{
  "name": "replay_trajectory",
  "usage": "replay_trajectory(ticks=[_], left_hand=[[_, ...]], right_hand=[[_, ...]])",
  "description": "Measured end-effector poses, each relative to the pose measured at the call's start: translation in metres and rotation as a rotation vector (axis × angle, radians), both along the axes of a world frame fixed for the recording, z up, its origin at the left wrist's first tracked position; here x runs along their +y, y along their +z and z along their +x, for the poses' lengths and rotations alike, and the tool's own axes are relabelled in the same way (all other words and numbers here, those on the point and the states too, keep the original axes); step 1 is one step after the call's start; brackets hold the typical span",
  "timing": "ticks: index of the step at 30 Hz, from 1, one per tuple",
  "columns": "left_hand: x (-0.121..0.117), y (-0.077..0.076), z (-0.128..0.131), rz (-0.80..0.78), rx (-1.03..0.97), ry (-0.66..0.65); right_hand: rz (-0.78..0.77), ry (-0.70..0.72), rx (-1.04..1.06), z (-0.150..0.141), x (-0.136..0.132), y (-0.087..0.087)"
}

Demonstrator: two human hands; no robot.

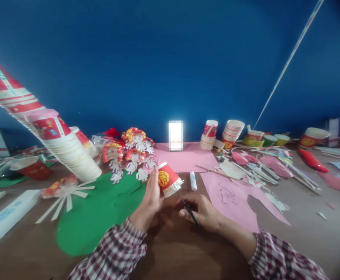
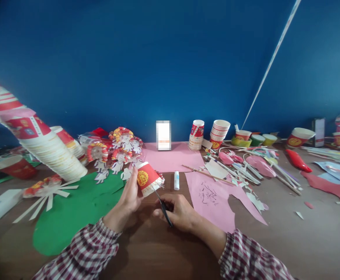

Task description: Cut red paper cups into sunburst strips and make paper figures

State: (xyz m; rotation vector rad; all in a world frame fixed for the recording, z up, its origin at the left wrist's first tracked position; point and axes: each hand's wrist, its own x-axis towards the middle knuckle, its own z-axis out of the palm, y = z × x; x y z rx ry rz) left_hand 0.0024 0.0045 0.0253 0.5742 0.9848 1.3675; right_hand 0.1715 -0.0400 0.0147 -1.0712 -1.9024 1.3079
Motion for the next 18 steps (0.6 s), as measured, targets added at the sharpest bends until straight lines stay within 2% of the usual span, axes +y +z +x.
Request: replay_trajectory(ticks=[18], left_hand=[[0.0034, -0.0055, -0.0005, 0.032, -0.007, -0.013]], right_hand=[[-0.010, -0.005, -0.015, 0.0013, 0.0005, -0.0030]])
